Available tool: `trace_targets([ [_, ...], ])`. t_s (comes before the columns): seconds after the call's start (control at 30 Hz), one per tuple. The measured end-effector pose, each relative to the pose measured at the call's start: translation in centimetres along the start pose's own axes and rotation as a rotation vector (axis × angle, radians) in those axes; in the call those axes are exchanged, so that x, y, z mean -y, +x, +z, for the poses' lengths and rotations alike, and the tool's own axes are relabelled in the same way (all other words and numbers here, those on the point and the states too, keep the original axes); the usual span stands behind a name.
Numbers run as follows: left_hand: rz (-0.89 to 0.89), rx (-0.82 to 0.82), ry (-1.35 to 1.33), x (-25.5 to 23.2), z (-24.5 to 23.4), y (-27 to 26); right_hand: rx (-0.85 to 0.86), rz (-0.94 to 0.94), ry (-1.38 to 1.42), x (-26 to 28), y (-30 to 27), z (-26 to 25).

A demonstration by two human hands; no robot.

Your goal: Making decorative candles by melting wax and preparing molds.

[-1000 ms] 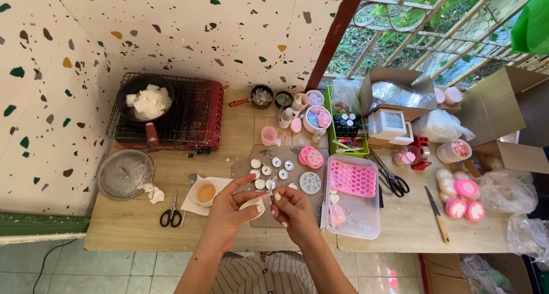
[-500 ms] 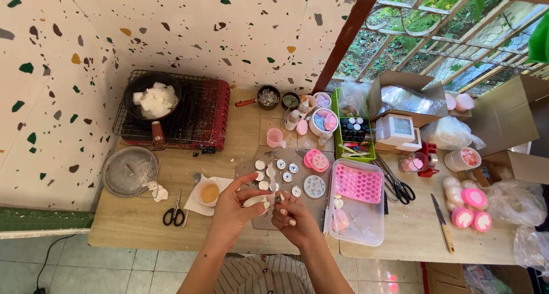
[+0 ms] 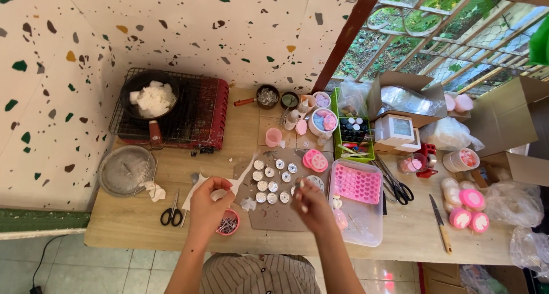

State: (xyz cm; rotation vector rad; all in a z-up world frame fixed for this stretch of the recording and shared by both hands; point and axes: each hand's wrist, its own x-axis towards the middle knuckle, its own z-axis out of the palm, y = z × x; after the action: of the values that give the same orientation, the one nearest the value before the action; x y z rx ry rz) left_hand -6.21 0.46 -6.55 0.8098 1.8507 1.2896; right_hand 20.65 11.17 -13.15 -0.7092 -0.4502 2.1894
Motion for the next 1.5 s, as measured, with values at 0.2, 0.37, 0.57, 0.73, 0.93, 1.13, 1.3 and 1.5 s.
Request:
trace_targets([
  [0.2,0.038,-0.024,-0.067,1.2,-1.7,-0.1,-0.393,-0.091,-0.743,-1.3,8.9,-13.6],
  [0.37,0.004,-0.054,-0.17,3.3,-2.9,-0.3,-0.386,-0.086,-1.288,-5.9,12.7,-16.6],
  [0.57,-0.124,-0.141,-0.23,5.0,-4.9,-0.5,-0.213,-0.339,-1.722,-8.6,12.7,-14.2],
  [0.73,-0.154,-0.181,-0.27,5.7,-5.6,-0.9,-0.263,-0.271,-1.788,-9.7,12.6,-13.5],
  [0.93,-0.166,-0.198,-0.211,5.5,-6.0,-1.0,-0.257,-0.283,-1.838,-10.5,13.1,-13.8],
  [1.13,-0.158,-0.201,-0.216,4.1,-6.1,-0.9,-0.262,-0.304,-1.832,-10.7,13.0,-13.2],
  [1.3,-0.204,-0.212,-0.157,3.7,-6.2,-0.9,-0.274,-0.345,-1.877,-10.9,13.1,-13.2],
  [1.5,-0.249,-0.226,-0.199,3.9,-6.2,-0.8,-0.23,-0.358,-2.03,-12.0,14.0,-14.5],
])
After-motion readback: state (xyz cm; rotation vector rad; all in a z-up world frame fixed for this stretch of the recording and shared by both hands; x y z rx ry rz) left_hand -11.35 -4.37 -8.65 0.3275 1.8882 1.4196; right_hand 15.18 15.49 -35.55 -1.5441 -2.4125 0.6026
